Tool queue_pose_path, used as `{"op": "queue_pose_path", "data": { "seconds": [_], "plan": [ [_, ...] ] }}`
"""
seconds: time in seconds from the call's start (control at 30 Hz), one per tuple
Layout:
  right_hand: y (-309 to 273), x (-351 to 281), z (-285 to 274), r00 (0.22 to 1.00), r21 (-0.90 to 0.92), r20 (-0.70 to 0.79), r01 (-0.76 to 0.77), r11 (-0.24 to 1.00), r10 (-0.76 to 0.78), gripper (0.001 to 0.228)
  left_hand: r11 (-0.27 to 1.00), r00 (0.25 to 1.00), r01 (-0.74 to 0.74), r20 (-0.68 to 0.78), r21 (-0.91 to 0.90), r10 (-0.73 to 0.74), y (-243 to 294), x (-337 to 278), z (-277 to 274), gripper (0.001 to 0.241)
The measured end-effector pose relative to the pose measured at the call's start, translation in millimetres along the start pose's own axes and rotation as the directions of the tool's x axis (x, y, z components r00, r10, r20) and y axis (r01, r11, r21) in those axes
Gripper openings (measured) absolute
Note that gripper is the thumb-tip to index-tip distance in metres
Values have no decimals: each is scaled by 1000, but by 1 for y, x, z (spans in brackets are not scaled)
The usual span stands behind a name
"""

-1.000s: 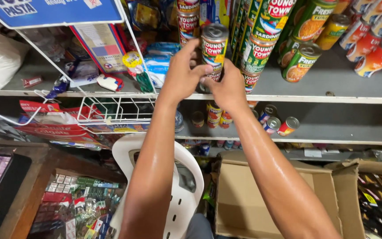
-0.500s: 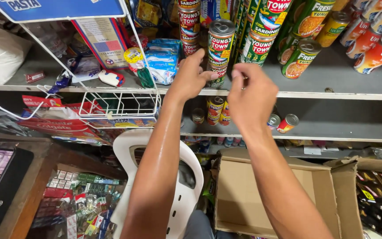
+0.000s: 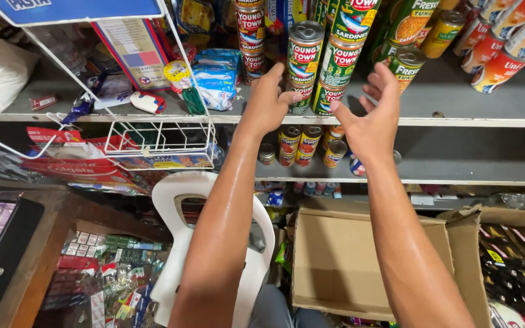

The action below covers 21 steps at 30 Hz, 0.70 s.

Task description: Stocking canned goods from cardboard boxes onto grocery store shelves.

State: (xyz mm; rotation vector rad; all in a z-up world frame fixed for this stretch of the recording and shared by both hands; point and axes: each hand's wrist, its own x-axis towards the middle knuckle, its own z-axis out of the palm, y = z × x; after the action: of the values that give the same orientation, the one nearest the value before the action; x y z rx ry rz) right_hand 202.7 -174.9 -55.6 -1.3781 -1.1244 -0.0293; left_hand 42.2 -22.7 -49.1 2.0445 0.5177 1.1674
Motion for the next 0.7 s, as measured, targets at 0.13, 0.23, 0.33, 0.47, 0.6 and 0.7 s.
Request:
{"op": "queue_pose_path", "data": {
  "seconds": [0.13, 0.23, 0.33, 0.47, 0.6, 0.7],
  "plan": [
    [-18, -19, 2, 995, -7, -96, 5, 1000, -6, 81, 978, 983, 181, 17, 104, -184, 18, 1, -2, 43],
    [-28, -40, 9, 966, -56, -175, 182, 982, -190, 65, 989, 989, 144, 26, 29, -144, -2, -2, -7, 41],
    [-56, -48, 24, 932, -114, -122, 329, 937, -342, 47, 993, 984, -108, -135, 48, 114, -18, 3, -22, 77],
    [-79, -39, 66, 948, 190, 251, 148, 971, -194, 55, 994, 883, 109, -460, 13, -91, -46, 12, -25, 43],
    [-49, -3, 131, 904, 389, 426, -165, 906, -18, 60, 870, 815, -132, -551, -476, -178, -76, 34, -28, 56],
    [-3, 32, 178, 943, 520, 328, -138, 843, -48, 66, 681, 854, -53, -386, -731, -349, -71, 41, -34, 75]
  ]
}}
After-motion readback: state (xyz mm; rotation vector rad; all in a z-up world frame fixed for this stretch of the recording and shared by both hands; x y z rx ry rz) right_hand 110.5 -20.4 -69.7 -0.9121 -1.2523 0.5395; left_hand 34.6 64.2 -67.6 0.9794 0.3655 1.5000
